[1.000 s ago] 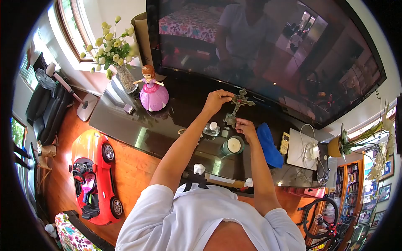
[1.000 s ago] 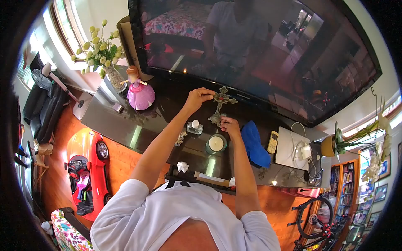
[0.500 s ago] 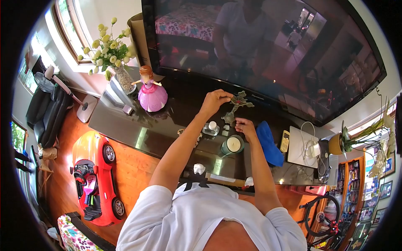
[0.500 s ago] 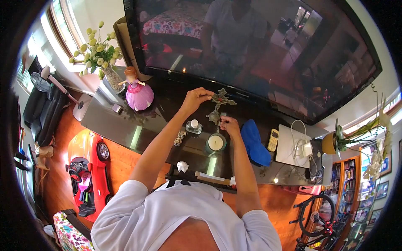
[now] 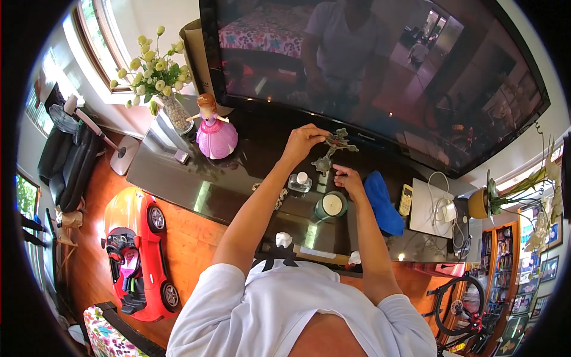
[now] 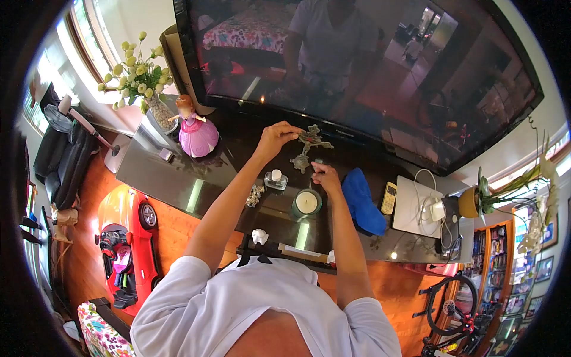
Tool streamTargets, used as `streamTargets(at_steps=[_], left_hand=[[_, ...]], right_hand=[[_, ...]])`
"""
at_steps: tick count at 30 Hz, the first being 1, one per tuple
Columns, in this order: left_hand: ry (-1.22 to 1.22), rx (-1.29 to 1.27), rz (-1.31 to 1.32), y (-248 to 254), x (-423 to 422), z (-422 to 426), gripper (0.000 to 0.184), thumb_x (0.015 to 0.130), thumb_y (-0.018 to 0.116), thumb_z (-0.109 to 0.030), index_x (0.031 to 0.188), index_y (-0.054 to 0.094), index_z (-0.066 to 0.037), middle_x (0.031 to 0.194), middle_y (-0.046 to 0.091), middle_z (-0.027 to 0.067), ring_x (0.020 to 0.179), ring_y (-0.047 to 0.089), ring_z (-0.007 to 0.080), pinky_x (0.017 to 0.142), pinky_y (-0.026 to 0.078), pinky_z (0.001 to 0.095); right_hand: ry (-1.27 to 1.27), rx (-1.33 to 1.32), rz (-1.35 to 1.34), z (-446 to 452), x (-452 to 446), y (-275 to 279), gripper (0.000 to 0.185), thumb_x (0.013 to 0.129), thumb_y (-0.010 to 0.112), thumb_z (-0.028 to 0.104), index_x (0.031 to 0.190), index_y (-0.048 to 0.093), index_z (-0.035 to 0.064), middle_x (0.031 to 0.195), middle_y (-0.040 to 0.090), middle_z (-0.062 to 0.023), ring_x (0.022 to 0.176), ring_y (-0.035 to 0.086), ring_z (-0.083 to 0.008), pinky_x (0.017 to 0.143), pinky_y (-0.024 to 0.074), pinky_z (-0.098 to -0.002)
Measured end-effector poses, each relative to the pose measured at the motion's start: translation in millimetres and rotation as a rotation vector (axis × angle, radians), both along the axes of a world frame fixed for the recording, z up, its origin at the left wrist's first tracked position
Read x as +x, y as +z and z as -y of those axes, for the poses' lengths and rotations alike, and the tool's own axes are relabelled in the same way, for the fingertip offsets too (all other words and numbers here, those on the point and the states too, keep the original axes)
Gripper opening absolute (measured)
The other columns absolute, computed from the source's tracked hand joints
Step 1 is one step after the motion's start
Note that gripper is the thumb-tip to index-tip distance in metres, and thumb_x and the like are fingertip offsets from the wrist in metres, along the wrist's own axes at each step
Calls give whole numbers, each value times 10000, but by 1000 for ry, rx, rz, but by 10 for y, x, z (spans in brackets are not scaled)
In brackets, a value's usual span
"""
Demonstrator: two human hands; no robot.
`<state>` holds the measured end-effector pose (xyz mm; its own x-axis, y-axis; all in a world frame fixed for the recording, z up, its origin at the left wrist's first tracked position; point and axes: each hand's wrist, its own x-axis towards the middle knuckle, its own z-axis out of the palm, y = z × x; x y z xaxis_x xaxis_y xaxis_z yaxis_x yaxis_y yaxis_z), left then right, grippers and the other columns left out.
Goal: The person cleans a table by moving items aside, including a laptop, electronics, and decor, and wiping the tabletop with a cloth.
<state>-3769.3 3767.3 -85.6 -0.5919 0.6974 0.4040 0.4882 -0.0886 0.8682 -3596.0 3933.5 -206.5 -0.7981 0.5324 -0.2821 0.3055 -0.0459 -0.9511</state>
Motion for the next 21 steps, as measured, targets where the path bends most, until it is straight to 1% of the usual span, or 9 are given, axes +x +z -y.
streamTargets(at_steps=[3,12,18,21], left_hand=[[6,7,1,5,-16,-35,205,818,693,-27,1014,737,-70,806,625,52,760,611,165,722,480,287],[35,22,41,-45,-61,-82,200,821,692,-39,1010,741,-77,834,658,55,803,643,158,744,495,278],[39,-3,91,-40,-53,-45,208,825,699,-62,1025,744,-90,887,683,56,827,647,156,767,497,288],[42,13,127,-48,-44,-43,211,824,702,-67,1029,743,-90,922,695,60,845,651,156,783,495,287]], right_hand=[[11,50,3,17,7,19,464,813,615,-90,1257,620,44,982,537,-16,801,614,-135,706,541,-245],[-2,50,-15,47,18,40,479,800,623,-91,1255,628,59,975,538,-14,798,607,-129,697,533,-249],[44,101,11,56,12,80,509,788,633,-90,1262,636,97,1007,519,-32,793,593,-127,695,534,-253],[67,172,21,48,2,54,524,783,637,-90,1265,639,116,1032,500,-45,791,595,-134,693,541,-260]])
